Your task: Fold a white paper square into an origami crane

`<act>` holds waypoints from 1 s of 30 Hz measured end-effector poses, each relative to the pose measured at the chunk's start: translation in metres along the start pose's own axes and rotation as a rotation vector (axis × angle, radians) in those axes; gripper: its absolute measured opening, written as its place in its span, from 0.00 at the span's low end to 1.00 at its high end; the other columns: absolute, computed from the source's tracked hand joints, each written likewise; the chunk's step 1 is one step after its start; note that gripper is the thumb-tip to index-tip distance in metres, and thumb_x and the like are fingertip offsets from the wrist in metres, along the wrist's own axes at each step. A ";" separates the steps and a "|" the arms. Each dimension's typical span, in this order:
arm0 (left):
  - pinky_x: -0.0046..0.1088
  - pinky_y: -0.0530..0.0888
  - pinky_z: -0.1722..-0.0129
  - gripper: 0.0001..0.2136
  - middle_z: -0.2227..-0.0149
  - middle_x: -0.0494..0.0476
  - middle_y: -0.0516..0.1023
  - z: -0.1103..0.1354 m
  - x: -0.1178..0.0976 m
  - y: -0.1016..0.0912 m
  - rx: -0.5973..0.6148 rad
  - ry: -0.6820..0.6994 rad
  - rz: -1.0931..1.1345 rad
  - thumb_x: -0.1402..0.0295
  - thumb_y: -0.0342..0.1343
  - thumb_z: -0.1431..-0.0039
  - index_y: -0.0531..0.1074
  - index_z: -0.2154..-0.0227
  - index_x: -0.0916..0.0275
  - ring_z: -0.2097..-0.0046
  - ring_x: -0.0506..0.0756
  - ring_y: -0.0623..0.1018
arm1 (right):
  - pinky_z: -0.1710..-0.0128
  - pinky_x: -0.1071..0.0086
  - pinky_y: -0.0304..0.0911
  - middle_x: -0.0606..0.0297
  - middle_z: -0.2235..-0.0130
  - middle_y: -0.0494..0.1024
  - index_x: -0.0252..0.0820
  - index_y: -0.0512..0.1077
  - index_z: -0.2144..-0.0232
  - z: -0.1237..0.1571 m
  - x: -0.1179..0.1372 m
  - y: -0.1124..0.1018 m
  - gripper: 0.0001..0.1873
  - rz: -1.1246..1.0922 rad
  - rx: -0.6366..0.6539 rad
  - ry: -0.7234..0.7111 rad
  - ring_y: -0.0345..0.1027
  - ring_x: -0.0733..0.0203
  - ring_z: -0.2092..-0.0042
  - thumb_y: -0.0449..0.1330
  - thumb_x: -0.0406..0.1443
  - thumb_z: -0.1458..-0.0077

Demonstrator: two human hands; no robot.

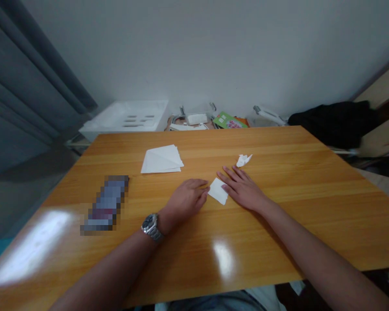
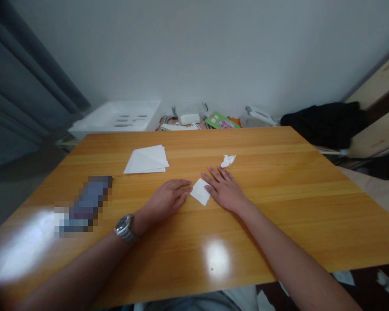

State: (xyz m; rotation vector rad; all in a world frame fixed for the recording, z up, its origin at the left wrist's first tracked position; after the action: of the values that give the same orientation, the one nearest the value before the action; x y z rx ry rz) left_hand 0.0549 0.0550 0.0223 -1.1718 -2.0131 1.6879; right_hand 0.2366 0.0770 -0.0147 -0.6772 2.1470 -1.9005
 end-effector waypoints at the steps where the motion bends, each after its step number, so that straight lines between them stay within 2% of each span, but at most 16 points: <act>1: 0.43 0.74 0.41 0.16 0.44 0.64 0.78 0.000 0.000 -0.001 0.005 0.036 0.014 0.66 0.48 0.28 0.79 0.49 0.63 0.44 0.60 0.78 | 0.31 0.44 0.51 0.61 0.27 0.55 0.54 0.59 0.30 -0.001 0.000 -0.001 0.28 -0.003 -0.003 0.003 0.45 0.44 0.27 0.47 0.48 0.28; 5: 0.42 0.72 0.38 0.14 0.42 0.63 0.77 0.002 -0.003 -0.006 0.080 0.218 0.050 0.64 0.51 0.28 0.80 0.50 0.60 0.41 0.59 0.76 | 0.34 0.43 0.55 0.61 0.29 0.59 0.53 0.64 0.32 -0.004 -0.001 -0.004 0.26 -0.018 -0.036 0.027 0.51 0.42 0.29 0.49 0.48 0.29; 9: 0.41 0.72 0.39 0.14 0.43 0.61 0.78 0.002 -0.008 -0.015 0.116 0.282 0.085 0.62 0.51 0.28 0.80 0.51 0.59 0.42 0.58 0.77 | 0.35 0.43 0.57 0.60 0.30 0.61 0.52 0.66 0.34 -0.005 0.000 -0.007 0.25 -0.036 -0.061 0.030 0.53 0.41 0.30 0.50 0.46 0.29; 12: 0.41 0.70 0.37 0.14 0.44 0.61 0.79 0.003 -0.013 -0.018 0.124 0.300 0.106 0.61 0.52 0.29 0.79 0.49 0.59 0.40 0.58 0.76 | 0.36 0.42 0.58 0.60 0.30 0.63 0.53 0.66 0.34 -0.006 0.001 -0.008 0.25 -0.041 -0.066 0.032 0.54 0.40 0.31 0.51 0.46 0.29; 15: 0.46 0.67 0.35 0.17 0.43 0.61 0.79 0.005 -0.016 -0.018 0.153 0.316 0.108 0.55 0.55 0.32 0.77 0.47 0.57 0.37 0.61 0.73 | 0.36 0.43 0.58 0.60 0.31 0.64 0.54 0.67 0.35 -0.007 0.000 -0.009 0.24 -0.047 -0.081 0.034 0.56 0.41 0.31 0.52 0.46 0.30; 19: 0.50 0.64 0.33 0.22 0.38 0.64 0.73 0.007 -0.019 -0.017 0.173 0.321 0.089 0.49 0.57 0.35 0.77 0.46 0.56 0.34 0.63 0.69 | 0.36 0.44 0.58 0.61 0.31 0.65 0.54 0.68 0.36 -0.008 -0.001 -0.008 0.23 -0.045 -0.094 0.043 0.57 0.42 0.32 0.51 0.46 0.29; 24: 0.50 0.62 0.32 0.23 0.39 0.65 0.74 0.008 -0.023 -0.012 0.229 0.316 0.106 0.49 0.56 0.34 0.75 0.44 0.58 0.36 0.62 0.71 | 0.36 0.45 0.57 0.62 0.32 0.66 0.53 0.69 0.36 -0.008 0.000 -0.009 0.24 -0.035 -0.095 0.045 0.57 0.42 0.33 0.50 0.47 0.29; 30: 0.53 0.59 0.31 0.22 0.37 0.61 0.73 0.009 -0.023 -0.012 0.213 0.291 0.091 0.49 0.57 0.35 0.74 0.42 0.51 0.35 0.62 0.70 | 0.37 0.47 0.57 0.60 0.35 0.70 0.51 0.72 0.39 -0.011 0.004 -0.013 0.22 -0.075 -0.140 0.072 0.60 0.45 0.35 0.50 0.45 0.29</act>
State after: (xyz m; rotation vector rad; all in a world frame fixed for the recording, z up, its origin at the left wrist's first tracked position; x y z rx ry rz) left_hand 0.0585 0.0322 0.0373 -1.3593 -1.5898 1.6158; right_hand 0.2313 0.0845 0.0007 -0.7357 2.3483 -1.8504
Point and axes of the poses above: each hand's wrist, its own z-axis away from the middle knuckle, its own y-axis out of the palm, x = y × z, the point moved 8 cm from there along -z, towards the middle knuckle
